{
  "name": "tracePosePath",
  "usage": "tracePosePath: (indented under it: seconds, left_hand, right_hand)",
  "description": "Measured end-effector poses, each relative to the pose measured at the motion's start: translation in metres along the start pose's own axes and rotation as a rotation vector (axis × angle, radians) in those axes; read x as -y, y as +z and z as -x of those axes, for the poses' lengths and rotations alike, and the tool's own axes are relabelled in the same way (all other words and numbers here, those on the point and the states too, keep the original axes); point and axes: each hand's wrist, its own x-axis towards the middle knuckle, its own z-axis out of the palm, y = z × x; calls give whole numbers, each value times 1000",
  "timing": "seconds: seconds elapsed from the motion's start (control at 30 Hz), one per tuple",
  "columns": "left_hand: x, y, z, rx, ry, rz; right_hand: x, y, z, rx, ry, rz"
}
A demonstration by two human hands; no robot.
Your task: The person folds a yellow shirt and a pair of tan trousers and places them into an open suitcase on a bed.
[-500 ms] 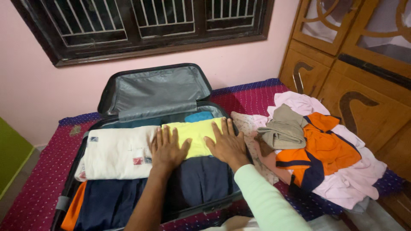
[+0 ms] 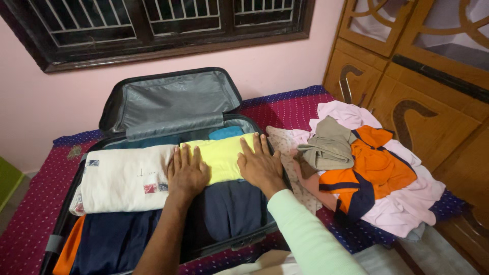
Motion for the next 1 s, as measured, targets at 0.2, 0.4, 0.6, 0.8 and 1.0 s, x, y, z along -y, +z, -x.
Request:
tracePosePath:
  seconds: [0.2, 0.4, 0.6, 0.8, 1.0]
  left_hand:
    - [0, -1, 3, -134, 26, 17]
    - [-12, -39, 15, -293, 200, 170]
    - [-10, -74, 28, -28, 165, 209]
    - [11, -57, 29, -201, -3, 365]
    - [49, -62, 11, 362, -123, 248]
  right_hand:
    - [-2, -2, 0, -11, -11, -37]
    - [-22, -8, 5, -123, -329, -152]
    - [-35, -41, -4, 366, -398, -13]
    - [-31, -40, -14, 47, -504, -143]
    - [-13, -65, -39, -57, -523, -328]
